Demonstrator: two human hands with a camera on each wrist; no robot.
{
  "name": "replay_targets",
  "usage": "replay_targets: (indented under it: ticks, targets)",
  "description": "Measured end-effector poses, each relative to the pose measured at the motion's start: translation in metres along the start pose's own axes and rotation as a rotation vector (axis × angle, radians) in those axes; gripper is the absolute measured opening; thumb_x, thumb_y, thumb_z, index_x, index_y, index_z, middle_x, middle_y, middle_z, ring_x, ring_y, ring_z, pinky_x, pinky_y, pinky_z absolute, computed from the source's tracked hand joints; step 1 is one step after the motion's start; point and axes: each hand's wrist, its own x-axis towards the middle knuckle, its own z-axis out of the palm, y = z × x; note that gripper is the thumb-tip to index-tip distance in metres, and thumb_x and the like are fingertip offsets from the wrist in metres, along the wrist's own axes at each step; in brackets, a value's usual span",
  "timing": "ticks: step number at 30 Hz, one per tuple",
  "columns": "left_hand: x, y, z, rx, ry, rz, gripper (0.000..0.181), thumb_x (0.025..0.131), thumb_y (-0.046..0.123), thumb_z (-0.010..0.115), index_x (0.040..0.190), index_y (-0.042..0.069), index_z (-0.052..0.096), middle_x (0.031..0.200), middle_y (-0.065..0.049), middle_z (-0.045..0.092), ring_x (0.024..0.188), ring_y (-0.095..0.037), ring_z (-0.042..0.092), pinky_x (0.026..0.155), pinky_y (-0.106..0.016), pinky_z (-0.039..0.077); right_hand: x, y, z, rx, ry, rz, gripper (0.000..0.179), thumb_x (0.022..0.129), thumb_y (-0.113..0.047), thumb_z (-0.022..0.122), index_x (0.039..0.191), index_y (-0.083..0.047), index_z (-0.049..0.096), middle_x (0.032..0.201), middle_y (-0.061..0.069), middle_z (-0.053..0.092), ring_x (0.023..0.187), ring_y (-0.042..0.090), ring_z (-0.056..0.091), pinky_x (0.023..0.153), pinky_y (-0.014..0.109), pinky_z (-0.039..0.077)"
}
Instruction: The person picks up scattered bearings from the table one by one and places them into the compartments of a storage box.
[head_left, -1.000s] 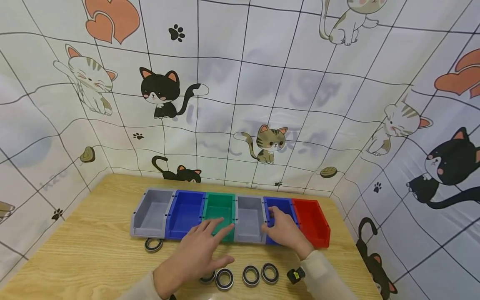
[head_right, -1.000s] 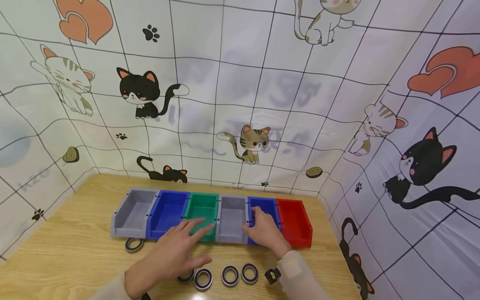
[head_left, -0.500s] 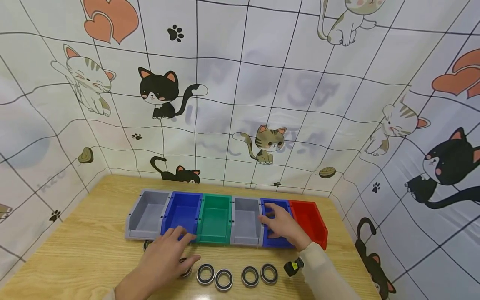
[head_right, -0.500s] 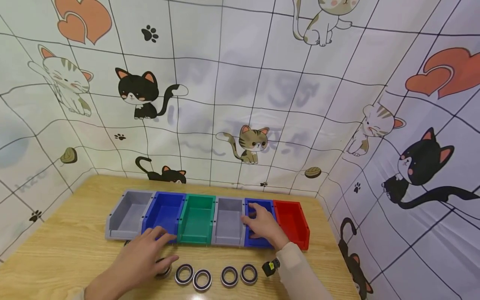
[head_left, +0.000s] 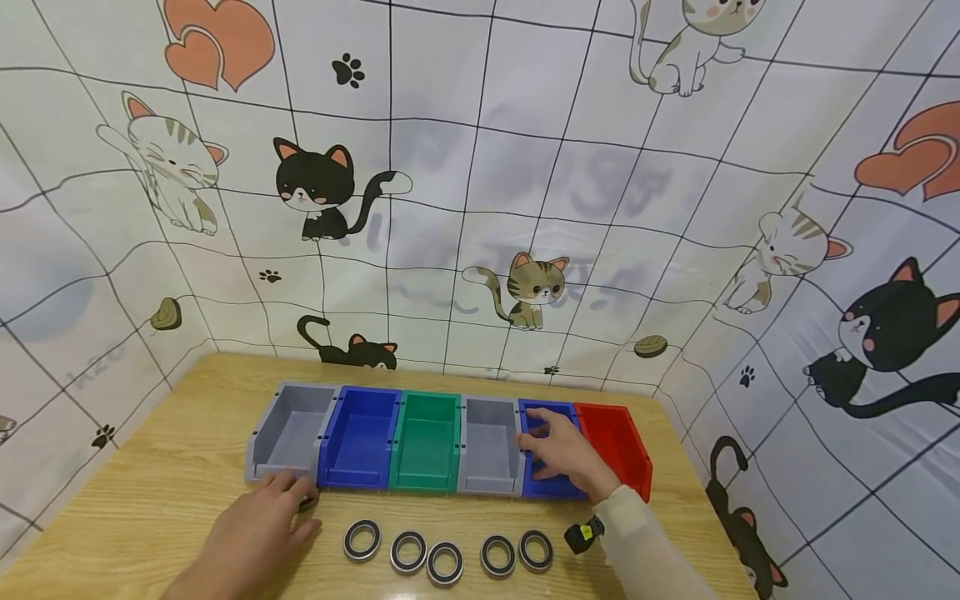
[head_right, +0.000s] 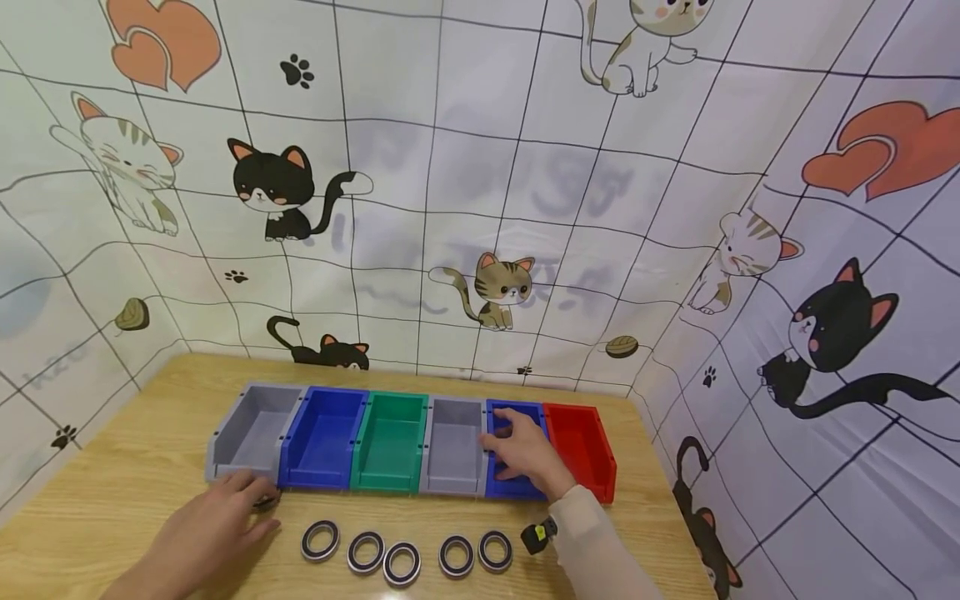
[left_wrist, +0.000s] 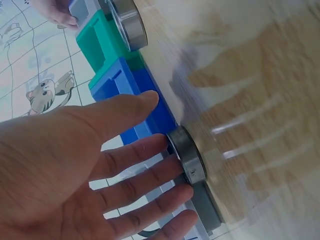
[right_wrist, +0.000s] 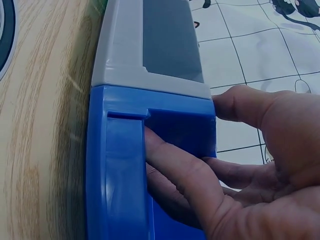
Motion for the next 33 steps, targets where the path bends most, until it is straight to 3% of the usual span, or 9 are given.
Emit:
replay_targets:
  ticks: [8, 15, 21, 26, 33]
  targets:
    - [0.0003, -0.0015, -0.0014, -0.006, -0.004, 0.015, 0.032, 0.09, 0.026, 0.1, 0.114, 0.018, 0.08, 0.111, 0.003, 0.079, 0.105, -0.022, 0.069, 0.086, -0.051, 0.066, 0.0008, 0.0012, -0.0002, 0.014, 0.003, -0.003, 0.073, 0.113, -0.02, 0.08, 0.176, -0.003, 0.047, 0.149, 0.03, 0.07, 0.103, 0.031, 0.079, 0.08, 0.053, 0.076]
    - [-0.0012, 0.0003, 0.0002, 0.017, -0.022, 0.027, 0.043, 0.087, 0.024, 0.104, 0.123, 0.013, 0.084, 0.117, -0.002, 0.081, 0.111, -0.025, 0.072, 0.092, -0.053, 0.068, 0.0006, 0.0035, -0.0004, 0.042, 0.005, 0.011, 0.075, 0.111, -0.02, 0.082, 0.175, -0.003, 0.047, 0.146, 0.029, 0.071, 0.103, 0.032, 0.078, 0.08, 0.053, 0.076]
    - [-0.0049, 0.0005, 0.0034, -0.057, -0.001, 0.01, 0.03, 0.087, 0.015, 0.101, 0.112, 0.019, 0.084, 0.11, 0.001, 0.067, 0.102, -0.015, 0.065, 0.08, -0.043, 0.063, 0.0008, 0.0072, -0.0006, 0.069, 0.004, 0.02, 0.076, 0.11, -0.021, 0.085, 0.175, -0.004, 0.05, 0.146, 0.028, 0.072, 0.108, 0.034, 0.079, 0.081, 0.054, 0.076]
    - [-0.0033, -0.0012, 0.0048, -0.101, -0.03, 0.028, 0.03, 0.087, 0.011, 0.102, 0.106, 0.021, 0.081, 0.112, -0.002, 0.069, 0.099, -0.014, 0.066, 0.085, -0.044, 0.065, 0.001, 0.0079, -0.0008, 0.078, 0.01, 0.029, 0.076, 0.109, -0.021, 0.085, 0.174, -0.005, 0.051, 0.149, 0.03, 0.071, 0.111, 0.036, 0.08, 0.082, 0.055, 0.075]
    - [-0.0002, -0.0031, 0.004, -0.12, -0.047, 0.031, 0.032, 0.087, 0.01, 0.102, 0.106, 0.022, 0.079, 0.106, 0.002, 0.07, 0.096, -0.012, 0.067, 0.084, -0.041, 0.066, 0.0019, 0.0082, -0.0032, 0.117, -0.01, 0.035, 0.077, 0.108, -0.02, 0.086, 0.175, -0.006, 0.05, 0.149, 0.031, 0.071, 0.112, 0.036, 0.08, 0.083, 0.056, 0.075]
